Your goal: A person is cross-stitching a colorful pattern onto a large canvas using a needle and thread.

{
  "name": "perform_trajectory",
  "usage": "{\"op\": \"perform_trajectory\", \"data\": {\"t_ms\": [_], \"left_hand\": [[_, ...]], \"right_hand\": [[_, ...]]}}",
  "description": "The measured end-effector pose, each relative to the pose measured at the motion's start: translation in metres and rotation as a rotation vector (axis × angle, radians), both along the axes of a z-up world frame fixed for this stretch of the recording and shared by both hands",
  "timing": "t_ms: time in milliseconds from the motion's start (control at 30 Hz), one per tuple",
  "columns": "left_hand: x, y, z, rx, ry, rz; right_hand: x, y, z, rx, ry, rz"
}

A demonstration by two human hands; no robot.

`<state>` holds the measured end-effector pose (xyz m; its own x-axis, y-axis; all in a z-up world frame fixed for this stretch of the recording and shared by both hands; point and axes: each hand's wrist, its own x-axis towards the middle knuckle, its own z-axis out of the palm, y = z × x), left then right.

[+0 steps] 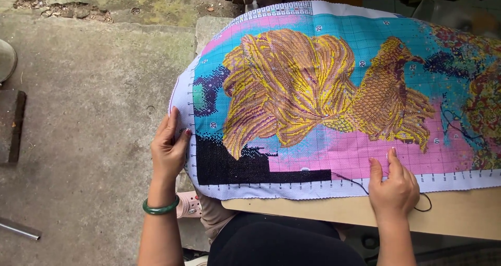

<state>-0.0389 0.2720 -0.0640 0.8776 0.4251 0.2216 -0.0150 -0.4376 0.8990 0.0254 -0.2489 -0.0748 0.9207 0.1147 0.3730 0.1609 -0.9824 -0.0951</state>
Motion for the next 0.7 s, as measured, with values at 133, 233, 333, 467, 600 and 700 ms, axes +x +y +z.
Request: {"op": "perform_trajectory", "data": {"t_ms": [133, 233, 333, 467, 600, 700], "left_hand": [[-0.001, 0.003, -0.006, 0.104, 0.028, 0.011], [0.000, 0.000, 0.001, 0.140, -0.015, -0.017], [-0.007, 0.006, -0.002, 0.315, -0.050, 0.022], [-0.014, -0.013, 0.013, 0.532, -0.034, 0.139], [-0.021, -0.061, 0.025, 0.770, 0.064, 0.130], [-0.023, -0.102, 0.019, 0.904, 0.150, -0.091]], "right_hand": [[0.000, -0.001, -0.003, 0.001, -0.005, -0.005], [0.000, -0.001, 0.000, -0.002, 0.018, -0.008], [0.000, 0.000, -0.001, -0.016, 0.005, -0.004], [0.000, -0.003, -0.005, 0.001, 0.012, 0.001], [0.000, -0.007, -0.012, -0.054, -0.036, -0.015], [0.000, -0.005, -0.009, -0.039, -0.026, -0.012]]}}
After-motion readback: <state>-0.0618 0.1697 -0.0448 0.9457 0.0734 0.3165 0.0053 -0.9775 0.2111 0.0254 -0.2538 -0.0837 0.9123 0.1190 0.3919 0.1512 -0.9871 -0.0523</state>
